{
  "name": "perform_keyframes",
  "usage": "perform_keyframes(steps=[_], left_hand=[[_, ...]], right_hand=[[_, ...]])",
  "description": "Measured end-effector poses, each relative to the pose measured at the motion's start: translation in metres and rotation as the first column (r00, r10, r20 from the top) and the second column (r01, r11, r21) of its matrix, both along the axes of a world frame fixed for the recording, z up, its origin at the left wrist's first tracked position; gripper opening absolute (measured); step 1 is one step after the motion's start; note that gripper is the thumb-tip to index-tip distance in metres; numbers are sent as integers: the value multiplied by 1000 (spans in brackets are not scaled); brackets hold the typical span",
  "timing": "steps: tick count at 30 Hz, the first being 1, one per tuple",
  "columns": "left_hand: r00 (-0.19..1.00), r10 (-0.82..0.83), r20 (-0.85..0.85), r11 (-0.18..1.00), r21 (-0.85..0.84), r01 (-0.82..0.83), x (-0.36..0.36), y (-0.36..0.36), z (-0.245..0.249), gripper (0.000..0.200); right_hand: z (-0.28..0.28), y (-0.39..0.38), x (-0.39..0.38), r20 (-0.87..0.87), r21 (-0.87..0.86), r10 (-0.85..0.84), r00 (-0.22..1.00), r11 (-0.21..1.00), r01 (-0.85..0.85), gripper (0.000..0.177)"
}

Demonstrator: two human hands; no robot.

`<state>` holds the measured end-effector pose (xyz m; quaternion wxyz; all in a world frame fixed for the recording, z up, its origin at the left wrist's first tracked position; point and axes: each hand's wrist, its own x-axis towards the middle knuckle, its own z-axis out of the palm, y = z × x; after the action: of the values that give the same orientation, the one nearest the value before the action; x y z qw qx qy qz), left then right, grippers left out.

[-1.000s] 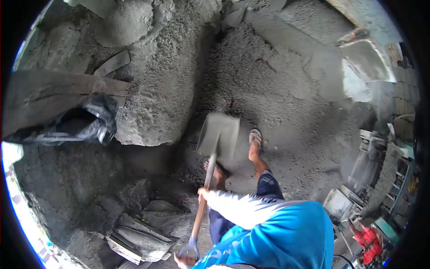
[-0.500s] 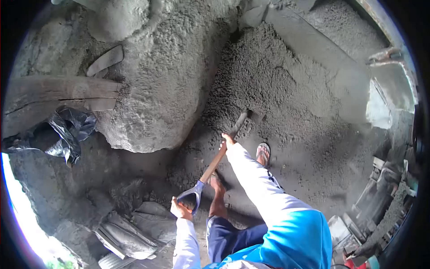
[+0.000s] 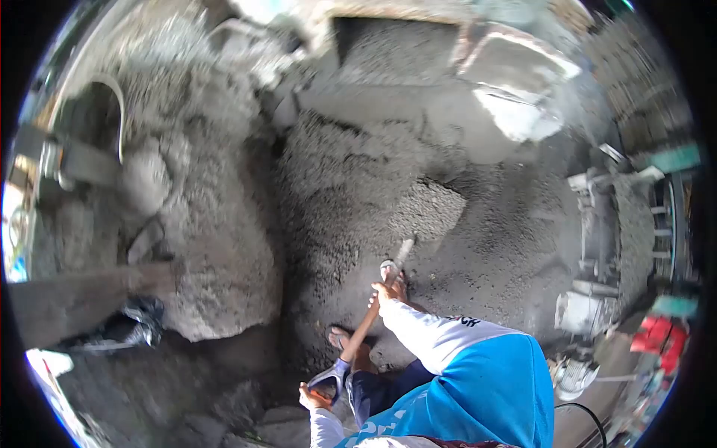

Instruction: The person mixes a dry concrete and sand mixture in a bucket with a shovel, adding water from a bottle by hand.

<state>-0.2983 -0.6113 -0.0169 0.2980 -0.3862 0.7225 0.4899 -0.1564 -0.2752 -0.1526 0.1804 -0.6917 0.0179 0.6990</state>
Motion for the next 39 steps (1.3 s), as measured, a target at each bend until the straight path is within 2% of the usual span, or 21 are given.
perform_keyframes(steps=[3, 4, 5, 7, 8, 9, 12, 14, 16, 17, 18, 19, 20, 21, 22, 23, 24, 26, 30, 34, 39], left_hand=[[987, -150, 56, 983, 119, 143, 4, 55, 18, 53], [973, -222, 59, 966, 146, 212, 6, 77, 19, 55], [951, -295, 89, 945, 175, 277, 7, 91, 5, 58], [907, -384, 173, 908, 251, 337, 20, 159, 28, 56], [878, -470, 88, 844, 334, 419, 27, 187, 27, 54], [830, -539, 147, 807, 372, 458, 37, 228, 58, 53], [687, -705, -178, 529, 512, 676, 71, 351, 146, 45], [579, -696, -425, 328, 529, 783, 103, 422, 228, 46], [452, -569, -687, -15, 559, 829, 129, 482, 275, 43], [394, -484, -782, -120, 505, 855, 154, 503, 320, 39], [400, -433, -808, -194, 517, 834, 173, 526, 339, 34], [195, -283, -939, -277, 275, 921, 194, 534, 364, 31], [15, -24, -1000, -323, 22, 946, 214, 549, 369, 31], [-144, 238, -961, -383, -229, 895, 237, 547, 410, 32], [-169, 449, -877, -431, -379, 819, 255, 551, 415, 35], [-253, 636, -729, -369, -575, 730, 269, 545, 431, 30], [-359, 681, -638, -378, -727, 573, 276, 535, 434, 33], [-456, 724, -518, -384, -851, 357, 293, 518, 413, 36], [-584, 694, -421, -410, -898, 161, 297, 500, 306, 36], [-675, 584, -452, -517, -848, 121, 219, 455, 240, 32], [-733, 400, -550, -736, -670, 101, 70, 376, 188, 36]], right_hand=[[15, 26, 64, 36, 79, -176, 984, 982, 173, 18], [9, 40, 91, -105, 94, -246, 964, 962, 256, 16], [88, 67, 105, 55, 105, -300, 952, 950, 293, 11], [114, 104, 151, 113, 205, -364, 924, 919, 337, 8], [140, 125, 172, 50, 297, -439, 897, 864, 407, 10], [170, 147, 197, -15, 382, -505, 863, 795, 472, 14], [265, 221, 269, -253, 544, -549, 797, 600, 586, 14], [329, 267, 319, -463, 640, -459, 758, 419, 644, 7], [403, 306, 364, -556, 579, -529, 641, 306, 755, 6], [415, 328, 398, -646, 612, -431, 630, 201, 765, 6], [454, 333, 418, -609, 669, -445, 657, 156, 727, 8], [475, 338, 447, -633, 674, -421, 650, 114, 730, 9], [483, 346, 477, -579, 731, -507, 638, 23, 682, 5], [511, 330, 489, -629, 695, -542, 558, -69, 716, 8], [500, 328, 524, -701, 661, -473, 535, -149, 735, 11], [505, 308, 534, -704, 692, -441, 557, -244, 680, 12], [501, 292, 549, -700, 689, -472, 536, -250, 680, 12], [490, 255, 559, -615, 752, -547, 568, -190, 631, 14], [428, 219, 563, -455, 782, -668, 589, 16, 623, 19], [419, 165, 472, -531, 759, -527, 663, 52, 649, 24], [376, 105, 337, -515, 702, -465, 720, 254, 665, 18]])
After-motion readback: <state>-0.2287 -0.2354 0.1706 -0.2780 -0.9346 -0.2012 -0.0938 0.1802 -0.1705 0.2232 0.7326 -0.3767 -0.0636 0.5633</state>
